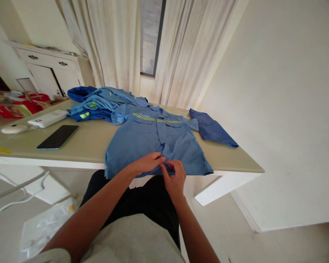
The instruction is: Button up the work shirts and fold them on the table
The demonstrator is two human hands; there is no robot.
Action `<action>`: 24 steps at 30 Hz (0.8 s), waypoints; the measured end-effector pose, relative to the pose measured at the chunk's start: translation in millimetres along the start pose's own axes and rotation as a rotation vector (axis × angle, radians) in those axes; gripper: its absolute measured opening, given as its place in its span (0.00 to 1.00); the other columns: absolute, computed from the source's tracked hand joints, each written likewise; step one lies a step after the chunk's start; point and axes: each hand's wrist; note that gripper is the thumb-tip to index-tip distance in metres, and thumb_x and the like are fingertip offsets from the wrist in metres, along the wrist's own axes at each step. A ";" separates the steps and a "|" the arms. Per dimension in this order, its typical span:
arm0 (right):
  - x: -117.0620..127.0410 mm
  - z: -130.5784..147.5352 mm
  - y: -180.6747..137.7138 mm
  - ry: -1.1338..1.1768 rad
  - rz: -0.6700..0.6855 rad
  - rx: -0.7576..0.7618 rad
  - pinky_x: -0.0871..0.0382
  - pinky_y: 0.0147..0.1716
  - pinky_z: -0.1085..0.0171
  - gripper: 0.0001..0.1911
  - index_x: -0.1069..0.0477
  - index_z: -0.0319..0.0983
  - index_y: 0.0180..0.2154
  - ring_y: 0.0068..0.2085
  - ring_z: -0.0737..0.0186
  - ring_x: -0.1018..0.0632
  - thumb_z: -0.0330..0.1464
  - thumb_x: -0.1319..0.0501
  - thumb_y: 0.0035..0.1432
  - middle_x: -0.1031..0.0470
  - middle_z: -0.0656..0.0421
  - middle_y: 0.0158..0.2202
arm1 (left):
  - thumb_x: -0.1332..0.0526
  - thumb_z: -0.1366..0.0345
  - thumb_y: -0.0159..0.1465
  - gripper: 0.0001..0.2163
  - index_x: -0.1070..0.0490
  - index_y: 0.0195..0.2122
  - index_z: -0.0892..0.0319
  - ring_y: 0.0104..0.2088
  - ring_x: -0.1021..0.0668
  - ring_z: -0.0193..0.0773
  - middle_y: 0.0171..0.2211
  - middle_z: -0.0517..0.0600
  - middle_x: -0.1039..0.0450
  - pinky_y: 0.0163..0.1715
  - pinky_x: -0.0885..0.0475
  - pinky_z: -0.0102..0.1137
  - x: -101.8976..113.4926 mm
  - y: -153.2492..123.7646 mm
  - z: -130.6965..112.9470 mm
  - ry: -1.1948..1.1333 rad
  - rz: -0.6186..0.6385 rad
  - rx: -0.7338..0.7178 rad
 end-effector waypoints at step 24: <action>14.3 -21.6 6.7 0.043 0.245 0.087 0.28 0.46 0.58 0.05 0.25 0.42 0.42 0.43 0.57 0.24 0.31 0.40 0.70 0.26 0.54 0.41 | 0.39 0.56 0.64 0.10 0.32 0.35 0.58 0.23 0.29 0.34 0.23 0.43 0.31 0.27 0.35 0.30 -7.0 8.9 11.6 0.047 -0.076 0.032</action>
Point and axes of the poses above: each hand's wrist, its own y-axis towards the middle knuckle, its own x-axis out of the back of the hand, z = x × y
